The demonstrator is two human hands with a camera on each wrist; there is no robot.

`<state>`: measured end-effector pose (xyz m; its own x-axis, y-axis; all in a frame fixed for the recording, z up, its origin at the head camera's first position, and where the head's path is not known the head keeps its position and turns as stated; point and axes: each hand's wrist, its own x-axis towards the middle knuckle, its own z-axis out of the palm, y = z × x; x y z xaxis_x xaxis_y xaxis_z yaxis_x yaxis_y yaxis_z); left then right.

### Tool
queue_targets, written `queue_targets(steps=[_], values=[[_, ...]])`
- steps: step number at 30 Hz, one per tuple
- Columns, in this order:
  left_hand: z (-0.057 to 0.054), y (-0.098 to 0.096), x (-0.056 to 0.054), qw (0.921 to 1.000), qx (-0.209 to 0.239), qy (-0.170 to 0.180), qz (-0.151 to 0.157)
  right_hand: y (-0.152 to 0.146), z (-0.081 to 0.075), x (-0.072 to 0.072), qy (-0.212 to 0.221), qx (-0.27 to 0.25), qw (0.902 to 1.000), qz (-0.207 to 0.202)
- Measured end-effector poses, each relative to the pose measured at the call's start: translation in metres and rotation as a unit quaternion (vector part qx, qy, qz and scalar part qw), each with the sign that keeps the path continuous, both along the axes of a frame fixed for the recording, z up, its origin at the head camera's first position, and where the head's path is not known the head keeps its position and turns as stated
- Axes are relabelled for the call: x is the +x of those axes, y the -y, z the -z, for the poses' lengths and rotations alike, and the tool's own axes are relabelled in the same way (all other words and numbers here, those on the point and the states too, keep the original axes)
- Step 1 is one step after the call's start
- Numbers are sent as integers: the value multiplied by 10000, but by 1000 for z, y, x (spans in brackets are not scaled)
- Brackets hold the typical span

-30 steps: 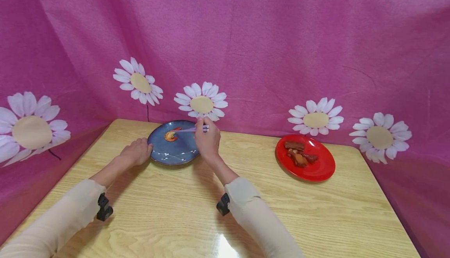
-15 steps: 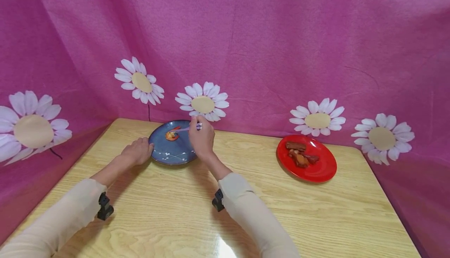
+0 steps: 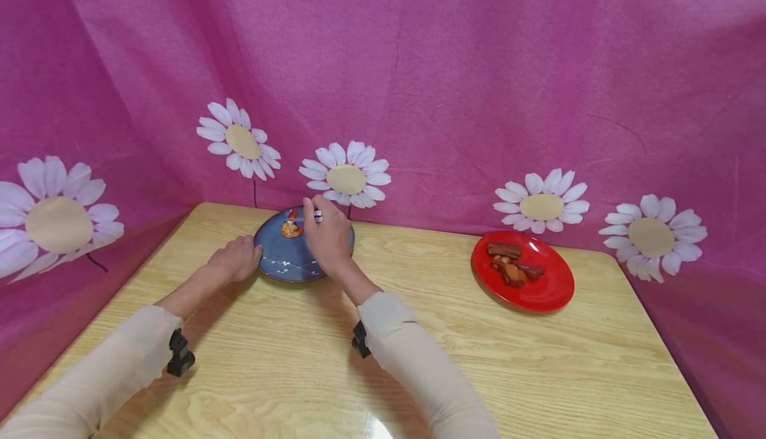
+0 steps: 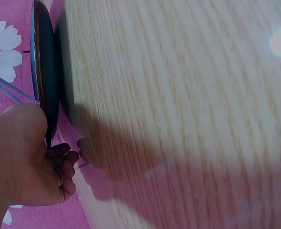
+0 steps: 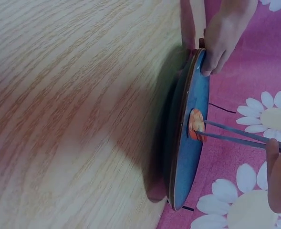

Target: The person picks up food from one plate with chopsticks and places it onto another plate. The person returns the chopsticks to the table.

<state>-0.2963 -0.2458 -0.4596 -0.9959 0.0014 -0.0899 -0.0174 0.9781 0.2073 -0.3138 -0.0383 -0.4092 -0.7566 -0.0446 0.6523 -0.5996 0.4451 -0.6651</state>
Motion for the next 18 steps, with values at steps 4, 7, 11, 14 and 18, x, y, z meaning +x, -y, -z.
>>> queue_targets(steps=[4,7,11,14,18], values=[[1,0,0,10000,19,-20,-9,-3,0,1,141,-140,9997,132],[1,0,0,10000,15,-21,-11,-8,-1,3,307,-354,9988,174],[1,0,0,10000,24,3,-8,-14,-3,6,490,-715,9962,98],[0,-1,0,10000,36,9,2,-19,-4,7,610,-964,9934,93],[-1,0,1,10000,38,21,3,-23,-4,7,716,-1108,9912,43]])
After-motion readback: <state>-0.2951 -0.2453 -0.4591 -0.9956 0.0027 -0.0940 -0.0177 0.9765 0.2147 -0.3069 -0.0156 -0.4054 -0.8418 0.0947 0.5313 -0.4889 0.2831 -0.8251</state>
